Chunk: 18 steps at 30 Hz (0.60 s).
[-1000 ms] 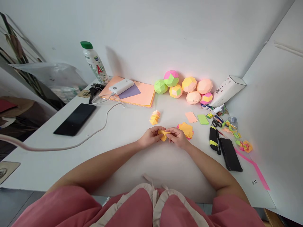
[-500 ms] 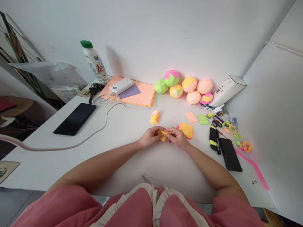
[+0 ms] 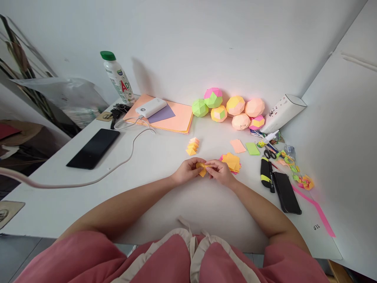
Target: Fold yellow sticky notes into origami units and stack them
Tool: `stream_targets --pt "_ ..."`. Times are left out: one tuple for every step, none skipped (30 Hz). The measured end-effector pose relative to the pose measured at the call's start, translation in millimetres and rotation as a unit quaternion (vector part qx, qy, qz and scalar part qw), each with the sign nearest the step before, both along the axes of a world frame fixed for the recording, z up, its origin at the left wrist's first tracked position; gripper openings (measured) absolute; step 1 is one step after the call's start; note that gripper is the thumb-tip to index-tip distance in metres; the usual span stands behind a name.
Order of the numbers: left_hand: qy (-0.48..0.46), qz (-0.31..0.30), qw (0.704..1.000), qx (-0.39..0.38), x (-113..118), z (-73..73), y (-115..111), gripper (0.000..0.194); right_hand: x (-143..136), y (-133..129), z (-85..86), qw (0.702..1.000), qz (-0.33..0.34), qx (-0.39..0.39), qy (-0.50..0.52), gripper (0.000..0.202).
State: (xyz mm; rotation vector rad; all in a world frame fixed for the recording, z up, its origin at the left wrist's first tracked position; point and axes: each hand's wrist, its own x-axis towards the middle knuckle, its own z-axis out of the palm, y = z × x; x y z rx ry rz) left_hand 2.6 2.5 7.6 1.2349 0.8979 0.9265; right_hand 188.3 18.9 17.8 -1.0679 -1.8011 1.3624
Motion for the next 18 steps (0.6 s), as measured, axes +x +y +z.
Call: stream_targets --pt "-0.003 0.001 1.000 0.000 0.1 0.3 0.0 0.030 0.0 -0.3 0.3 1.000 0.000 0.001 0.000 0.022" --pt "-0.006 0.002 1.000 -0.001 0.1 0.5 0.0 0.031 0.0 -0.5 0.6 1.000 -0.001 0.002 0.001 0.022" --pt "-0.008 0.003 1.000 -0.002 0.2 0.7 0.0 0.031 -0.1 -0.7 0.9 1.000 -0.002 0.002 0.000 0.021" --pt "-0.011 0.003 1.000 -0.004 0.2 0.9 -0.1 0.031 -0.1 -0.8 1.1 1.000 -0.002 0.002 0.000 0.021" --pt "-0.013 0.004 1.000 -0.005 0.2 0.9 -0.2 0.031 -0.2 -0.9 1.3 1.000 -0.003 0.002 -0.001 0.021" --pt "-0.014 0.004 1.000 -0.007 0.2 0.9 -0.2 0.031 -0.4 -0.9 1.3 1.000 -0.003 0.002 -0.003 0.020" --pt "-0.015 0.004 1.000 -0.008 0.2 0.9 -0.3 0.031 -0.6 -0.9 1.3 1.000 -0.003 0.000 -0.005 0.020" --pt "-0.015 0.005 1.000 -0.010 0.2 0.9 -0.4 0.032 -0.8 -0.9 1.2 1.000 -0.004 -0.001 -0.006 0.020" --pt "-0.015 0.006 1.000 -0.012 0.3 0.9 -0.5 0.032 -1.1 -0.9 1.0 1.000 -0.004 -0.002 -0.006 0.020" --pt "-0.014 0.007 1.000 -0.015 0.3 0.9 -0.6 0.032 -1.3 -0.9 0.8 1.000 -0.005 -0.004 -0.005 0.021" --pt "-0.014 0.008 1.000 -0.017 0.4 0.9 -0.6 0.032 -1.5 -0.8 0.7 1.000 -0.006 -0.004 -0.004 0.021" --pt "-0.014 0.009 1.000 -0.020 0.5 1.0 -0.6 0.033 -1.5 -0.8 0.6 1.000 -0.007 -0.005 -0.002 0.022" --pt "-0.015 0.010 1.000 -0.021 0.5 1.1 -0.6 0.033 -1.4 -0.7 0.7 1.000 -0.008 -0.005 0.000 0.022" --pt "-0.015 0.010 1.000 -0.022 0.6 1.1 -0.5 0.033 -1.1 -0.5 0.8 1.000 -0.008 -0.006 0.002 0.023" --pt "-0.015 0.011 1.000 -0.022 0.6 1.2 -0.5 0.033 -0.6 -0.2 1.1 1.000 -0.008 -0.008 0.004 0.023" --pt "-0.014 0.012 1.000 -0.021 0.6 1.2 -0.5 0.033 0.1 0.1 1.4 1.000 -0.008 -0.012 0.007 0.024" --pt "-0.012 0.012 1.000 -0.020 0.6 1.2 -0.4 0.032 0.9 0.5 1.6 1.000 -0.006 -0.016 0.009 0.024" --pt "-0.011 0.013 1.000 -0.018 0.6 1.2 -0.4 0.032 1.8 0.9 1.7 1.000 -0.004 -0.022 0.012 0.024"
